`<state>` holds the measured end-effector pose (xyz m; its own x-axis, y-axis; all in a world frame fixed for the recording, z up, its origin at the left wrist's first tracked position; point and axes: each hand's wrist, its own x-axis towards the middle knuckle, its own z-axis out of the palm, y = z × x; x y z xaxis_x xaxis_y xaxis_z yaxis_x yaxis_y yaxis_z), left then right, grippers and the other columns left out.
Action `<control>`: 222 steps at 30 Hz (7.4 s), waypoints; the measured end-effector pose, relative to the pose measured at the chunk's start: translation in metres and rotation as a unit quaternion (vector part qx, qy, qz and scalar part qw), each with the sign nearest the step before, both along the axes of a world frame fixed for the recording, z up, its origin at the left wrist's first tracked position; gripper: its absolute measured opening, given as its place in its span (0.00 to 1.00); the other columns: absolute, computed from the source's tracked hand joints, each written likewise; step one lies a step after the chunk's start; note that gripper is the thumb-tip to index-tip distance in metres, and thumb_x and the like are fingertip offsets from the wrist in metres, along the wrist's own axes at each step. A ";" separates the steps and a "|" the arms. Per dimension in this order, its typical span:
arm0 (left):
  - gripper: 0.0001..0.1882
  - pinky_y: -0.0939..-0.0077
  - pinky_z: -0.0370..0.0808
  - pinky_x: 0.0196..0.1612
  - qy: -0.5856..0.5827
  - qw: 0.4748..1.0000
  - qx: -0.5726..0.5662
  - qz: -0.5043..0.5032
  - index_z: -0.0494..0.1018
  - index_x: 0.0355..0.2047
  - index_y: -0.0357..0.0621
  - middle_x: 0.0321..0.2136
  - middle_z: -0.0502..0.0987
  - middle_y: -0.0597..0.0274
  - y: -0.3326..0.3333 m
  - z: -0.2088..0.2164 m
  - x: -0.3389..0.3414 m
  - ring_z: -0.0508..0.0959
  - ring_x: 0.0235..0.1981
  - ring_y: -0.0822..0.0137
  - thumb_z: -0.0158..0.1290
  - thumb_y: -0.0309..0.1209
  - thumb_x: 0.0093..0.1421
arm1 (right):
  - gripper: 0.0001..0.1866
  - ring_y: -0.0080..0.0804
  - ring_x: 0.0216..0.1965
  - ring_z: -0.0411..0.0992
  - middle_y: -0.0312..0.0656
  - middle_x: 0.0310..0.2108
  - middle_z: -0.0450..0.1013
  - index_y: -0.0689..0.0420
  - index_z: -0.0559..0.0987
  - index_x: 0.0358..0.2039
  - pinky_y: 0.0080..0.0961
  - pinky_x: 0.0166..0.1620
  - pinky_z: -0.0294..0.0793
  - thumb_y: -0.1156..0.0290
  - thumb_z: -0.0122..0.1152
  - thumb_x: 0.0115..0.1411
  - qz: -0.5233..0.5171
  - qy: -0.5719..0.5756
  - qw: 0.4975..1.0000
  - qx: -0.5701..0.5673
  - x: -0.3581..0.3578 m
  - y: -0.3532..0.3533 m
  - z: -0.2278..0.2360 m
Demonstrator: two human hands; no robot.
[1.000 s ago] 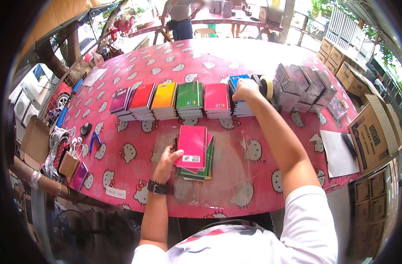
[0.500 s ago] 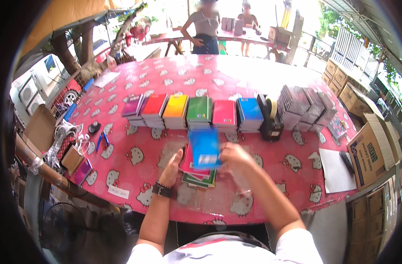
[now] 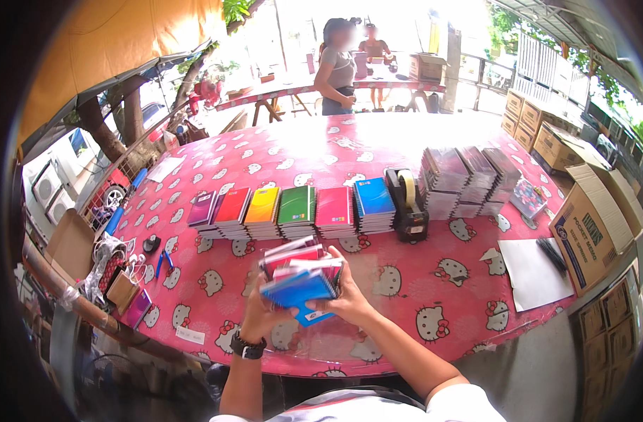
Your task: The person places a spiral notebook into a clear plastic bag and applies tape from a dispenser to seal the package. They then collect several notebooks of different colors, stack them together, and place the stack inside a larger clear plastic bag.
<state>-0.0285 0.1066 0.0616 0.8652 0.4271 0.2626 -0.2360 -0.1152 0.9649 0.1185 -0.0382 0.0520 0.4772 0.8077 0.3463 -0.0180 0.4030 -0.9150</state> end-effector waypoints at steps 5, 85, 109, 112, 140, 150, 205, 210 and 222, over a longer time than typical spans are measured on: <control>0.51 0.65 0.66 0.56 -0.016 0.998 0.066 0.015 0.47 0.60 0.40 0.53 0.63 0.53 -0.013 -0.042 0.003 0.66 0.54 0.60 0.66 0.24 0.39 | 0.54 0.32 0.59 0.56 0.43 0.57 0.57 0.52 0.48 0.64 0.30 0.59 0.59 0.75 0.73 0.41 0.120 0.042 0.990 -0.062 0.012 -0.015 -0.025; 0.35 0.62 0.66 0.52 -0.054 0.965 -0.207 0.154 0.61 0.54 0.37 0.48 0.68 0.55 -0.007 -0.088 -0.046 0.69 0.47 0.59 0.63 0.35 0.48 | 0.52 0.51 0.63 0.49 0.50 0.62 0.53 0.49 0.48 0.65 0.60 0.60 0.45 0.60 0.70 0.44 0.015 -0.433 0.830 -0.351 -0.006 -0.053 -0.036; 0.47 0.67 0.64 0.55 0.070 0.996 -0.002 0.053 0.49 0.57 0.39 0.51 0.62 0.56 -0.066 -0.078 -0.005 0.65 0.52 0.64 0.68 0.32 0.43 | 0.38 0.28 0.49 0.60 0.40 0.46 0.61 0.56 0.57 0.53 0.25 0.54 0.59 0.78 0.61 0.39 0.042 0.003 0.994 -0.105 -0.012 -0.046 -0.032; 0.45 0.68 0.65 0.54 0.053 0.996 0.005 0.066 0.52 0.54 0.39 0.48 0.65 0.56 -0.067 -0.072 -0.002 0.67 0.51 0.65 0.69 0.35 0.43 | 0.38 0.27 0.49 0.60 0.40 0.45 0.61 0.57 0.57 0.53 0.24 0.54 0.59 0.77 0.62 0.39 0.042 -0.035 0.994 -0.095 -0.006 -0.044 -0.023; 0.24 0.72 0.76 0.41 0.177 0.903 -0.386 0.062 0.71 0.44 0.32 0.37 0.77 0.57 -0.038 -0.024 0.035 0.78 0.36 0.67 0.61 0.38 0.54 | 0.11 0.41 0.40 0.67 0.43 0.32 0.71 0.57 0.79 0.31 0.34 0.40 0.70 0.63 0.60 0.52 -0.314 -0.509 0.716 -0.360 0.101 -0.050 -0.041; 0.28 0.69 0.75 0.44 0.290 0.898 -0.324 0.062 0.70 0.46 0.33 0.40 0.77 0.55 -0.025 -0.014 0.007 0.77 0.40 0.66 0.62 0.43 0.52 | 0.05 0.38 0.40 0.66 0.38 0.31 0.70 0.54 0.78 0.24 0.32 0.38 0.69 0.69 0.64 0.45 -0.375 -0.464 0.750 -0.285 0.056 -0.079 -0.048; 0.56 0.63 0.58 0.60 0.126 0.981 -0.029 0.146 0.38 0.63 0.29 0.57 0.60 0.38 -0.039 -0.074 0.013 0.62 0.58 0.50 0.64 0.40 0.47 | 0.23 0.29 0.44 0.72 0.44 0.48 0.73 0.57 0.68 0.55 0.25 0.45 0.72 0.69 0.55 0.59 -0.041 -0.025 0.994 -0.100 0.066 0.095 0.018; 0.54 0.63 0.58 0.60 0.134 0.975 -0.030 0.176 0.39 0.63 0.32 0.56 0.60 0.39 -0.042 -0.077 0.007 0.62 0.58 0.50 0.64 0.36 0.47 | 0.25 0.31 0.49 0.70 0.50 0.48 0.71 0.65 0.67 0.53 0.25 0.50 0.70 0.65 0.58 0.58 -0.097 0.076 0.950 -0.288 0.044 0.013 -0.031; 0.51 0.66 0.63 0.58 0.122 0.976 -0.048 0.174 0.39 0.63 0.30 0.56 0.62 0.44 -0.038 -0.078 0.005 0.66 0.56 0.57 0.62 0.28 0.48 | 0.25 0.39 0.40 0.75 0.53 0.39 0.75 0.64 0.71 0.47 0.31 0.43 0.73 0.59 0.63 0.55 -0.230 -0.157 0.928 -0.249 0.049 0.062 -0.035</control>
<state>-0.0236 0.0687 -0.0163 0.6946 0.7193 0.0107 0.0400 -0.0534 0.9978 0.1671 0.0239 0.0171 0.7501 0.6402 0.1658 0.3501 -0.1717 -0.9208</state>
